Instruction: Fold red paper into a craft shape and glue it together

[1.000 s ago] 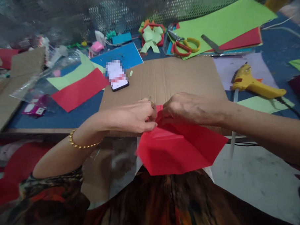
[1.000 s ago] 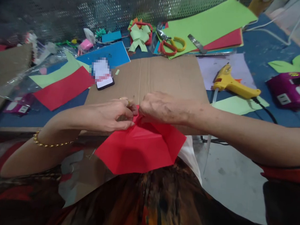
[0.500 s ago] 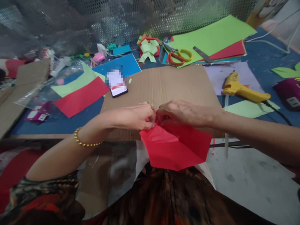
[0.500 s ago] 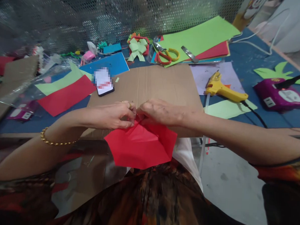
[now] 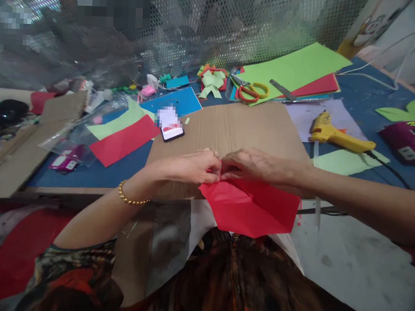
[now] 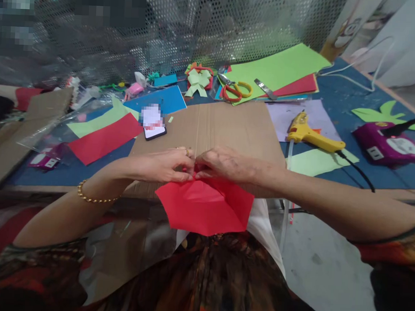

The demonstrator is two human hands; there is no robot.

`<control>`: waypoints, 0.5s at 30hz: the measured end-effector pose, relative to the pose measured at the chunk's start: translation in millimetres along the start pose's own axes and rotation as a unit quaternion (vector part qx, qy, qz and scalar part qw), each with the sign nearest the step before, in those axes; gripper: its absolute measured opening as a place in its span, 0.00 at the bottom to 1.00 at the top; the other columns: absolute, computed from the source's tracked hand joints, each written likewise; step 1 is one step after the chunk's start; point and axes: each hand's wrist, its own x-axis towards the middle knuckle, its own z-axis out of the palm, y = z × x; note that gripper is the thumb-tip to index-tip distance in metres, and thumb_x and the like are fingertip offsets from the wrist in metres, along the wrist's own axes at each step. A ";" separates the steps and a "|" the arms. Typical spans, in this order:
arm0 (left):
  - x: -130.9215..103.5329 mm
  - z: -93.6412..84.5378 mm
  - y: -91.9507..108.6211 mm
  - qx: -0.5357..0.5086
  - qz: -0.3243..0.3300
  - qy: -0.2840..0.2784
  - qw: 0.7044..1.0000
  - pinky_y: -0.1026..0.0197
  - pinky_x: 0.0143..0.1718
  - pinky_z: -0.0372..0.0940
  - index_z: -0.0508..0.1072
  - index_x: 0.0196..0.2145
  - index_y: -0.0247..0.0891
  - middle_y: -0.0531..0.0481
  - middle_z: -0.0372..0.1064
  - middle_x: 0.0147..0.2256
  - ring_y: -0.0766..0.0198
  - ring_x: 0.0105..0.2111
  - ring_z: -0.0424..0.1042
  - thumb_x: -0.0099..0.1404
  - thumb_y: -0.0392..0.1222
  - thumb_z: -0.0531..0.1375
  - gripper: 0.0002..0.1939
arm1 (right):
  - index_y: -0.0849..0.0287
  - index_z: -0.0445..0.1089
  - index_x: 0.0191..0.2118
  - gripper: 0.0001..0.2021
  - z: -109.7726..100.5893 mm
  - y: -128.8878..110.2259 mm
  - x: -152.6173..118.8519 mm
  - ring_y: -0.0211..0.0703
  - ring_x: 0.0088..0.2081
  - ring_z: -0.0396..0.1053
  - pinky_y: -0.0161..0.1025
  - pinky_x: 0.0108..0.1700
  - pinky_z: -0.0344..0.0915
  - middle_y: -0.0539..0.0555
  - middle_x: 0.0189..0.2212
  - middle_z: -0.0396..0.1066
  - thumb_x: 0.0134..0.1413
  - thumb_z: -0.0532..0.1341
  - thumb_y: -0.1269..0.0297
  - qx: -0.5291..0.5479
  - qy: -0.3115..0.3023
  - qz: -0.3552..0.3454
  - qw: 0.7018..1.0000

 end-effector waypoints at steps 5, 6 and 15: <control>1.4 2.0 -4.3 -0.027 -0.035 0.021 0.999 0.58 0.41 0.63 0.76 0.39 0.39 0.48 0.74 0.40 0.59 0.41 0.71 0.65 0.40 0.64 0.05 | 0.59 0.77 0.49 0.11 -7.7 -6.3 0.4 0.42 0.38 0.72 0.38 0.40 0.59 0.58 0.43 0.81 0.70 0.60 0.62 -0.007 -0.033 0.043 0.999; 1.8 2.3 -5.3 -0.031 -0.036 0.024 0.999 0.58 0.40 0.62 0.75 0.37 0.39 0.48 0.73 0.39 0.59 0.40 0.71 0.64 0.40 0.64 0.05 | 0.59 0.77 0.48 0.10 -9.1 -7.8 1.5 0.41 0.37 0.71 0.38 0.39 0.59 0.57 0.42 0.81 0.69 0.60 0.63 -0.010 -0.040 0.049 0.998; 3.0 14.7 -23.8 -0.115 0.043 0.078 0.989 0.59 0.41 0.64 0.75 0.38 0.39 0.49 0.74 0.38 0.61 0.40 0.71 0.64 0.41 0.64 0.05 | 0.58 0.79 0.46 0.09 -8.6 -12.3 7.2 0.39 0.33 0.69 0.37 0.36 0.57 0.55 0.37 0.81 0.64 0.63 0.65 -0.012 -0.043 0.086 0.995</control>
